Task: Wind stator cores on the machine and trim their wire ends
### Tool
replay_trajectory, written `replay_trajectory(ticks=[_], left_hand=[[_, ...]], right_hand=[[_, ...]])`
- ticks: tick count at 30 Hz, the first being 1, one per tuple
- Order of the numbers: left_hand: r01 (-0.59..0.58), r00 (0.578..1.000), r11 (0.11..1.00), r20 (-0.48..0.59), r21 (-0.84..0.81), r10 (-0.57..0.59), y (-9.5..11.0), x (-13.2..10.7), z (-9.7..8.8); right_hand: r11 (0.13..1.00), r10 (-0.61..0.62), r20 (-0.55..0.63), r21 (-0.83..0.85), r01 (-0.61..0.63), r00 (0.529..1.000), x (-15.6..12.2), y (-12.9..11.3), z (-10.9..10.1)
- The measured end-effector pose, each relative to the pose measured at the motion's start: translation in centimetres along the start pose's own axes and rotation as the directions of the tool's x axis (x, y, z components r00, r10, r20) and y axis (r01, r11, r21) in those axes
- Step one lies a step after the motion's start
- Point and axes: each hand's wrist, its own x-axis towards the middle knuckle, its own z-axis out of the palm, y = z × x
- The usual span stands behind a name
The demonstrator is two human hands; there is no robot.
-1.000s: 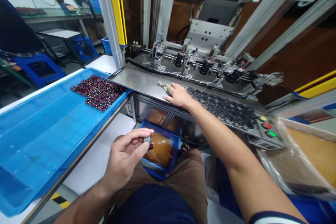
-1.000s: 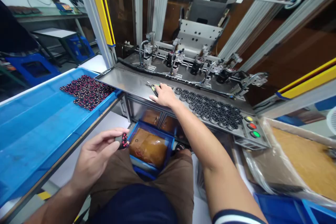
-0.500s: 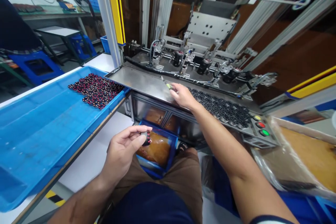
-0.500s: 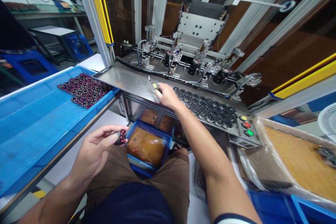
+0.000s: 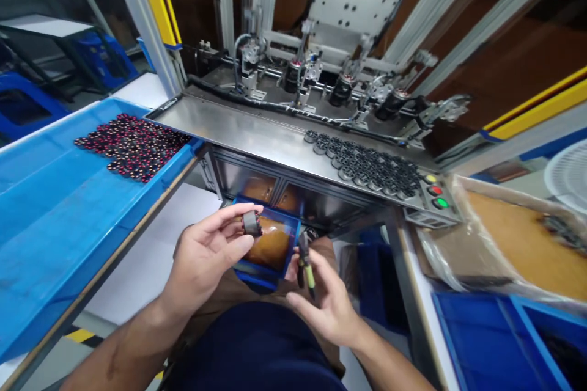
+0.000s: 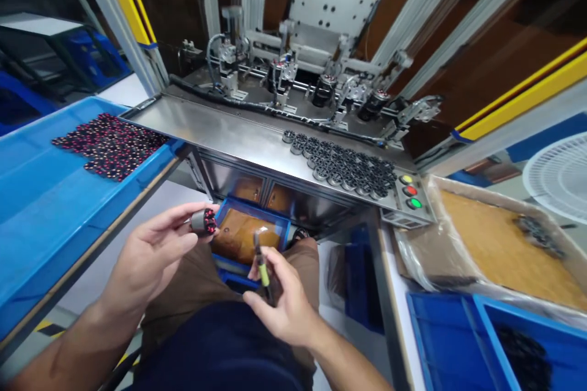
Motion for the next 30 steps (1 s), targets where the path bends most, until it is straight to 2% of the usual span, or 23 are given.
replay_trajectory(ticks=[3,6,9,13,19,26,30], left_hand=[[-0.024,0.999,0.999,0.035,0.029,0.023,0.0,-0.2,0.7],[-0.068,0.997,0.993,0.031,0.094,0.066,0.0,-0.6,1.2],[-0.129,0.991,0.975,-0.014,0.182,0.133,0.3,-0.8,1.3],[-0.157,0.986,0.957,-0.023,0.244,0.167,0.5,-0.9,1.2],[-0.133,0.989,0.962,-0.026,0.239,0.143,0.4,-0.8,1.2],[-0.139,0.989,0.964,-0.012,0.226,0.145,0.2,-0.7,1.1],[-0.176,0.984,0.968,0.007,0.180,0.178,-0.2,-0.9,0.6]], right_hand=[[0.977,-0.129,0.038,-0.165,0.134,0.991,0.3,-0.6,0.1],[0.961,-0.221,0.102,-0.150,0.234,0.970,1.3,-1.1,0.1],[0.952,-0.270,0.120,-0.118,0.283,0.955,2.1,-1.4,0.4],[0.943,-0.314,0.123,-0.074,0.324,0.941,2.6,-1.5,1.0],[0.939,-0.334,0.109,-0.052,0.341,0.936,2.8,-1.5,1.3],[0.918,-0.346,0.074,-0.178,0.354,0.935,2.2,-0.9,1.2],[0.932,-0.314,0.082,-0.166,0.324,0.946,2.2,-1.0,1.1]])
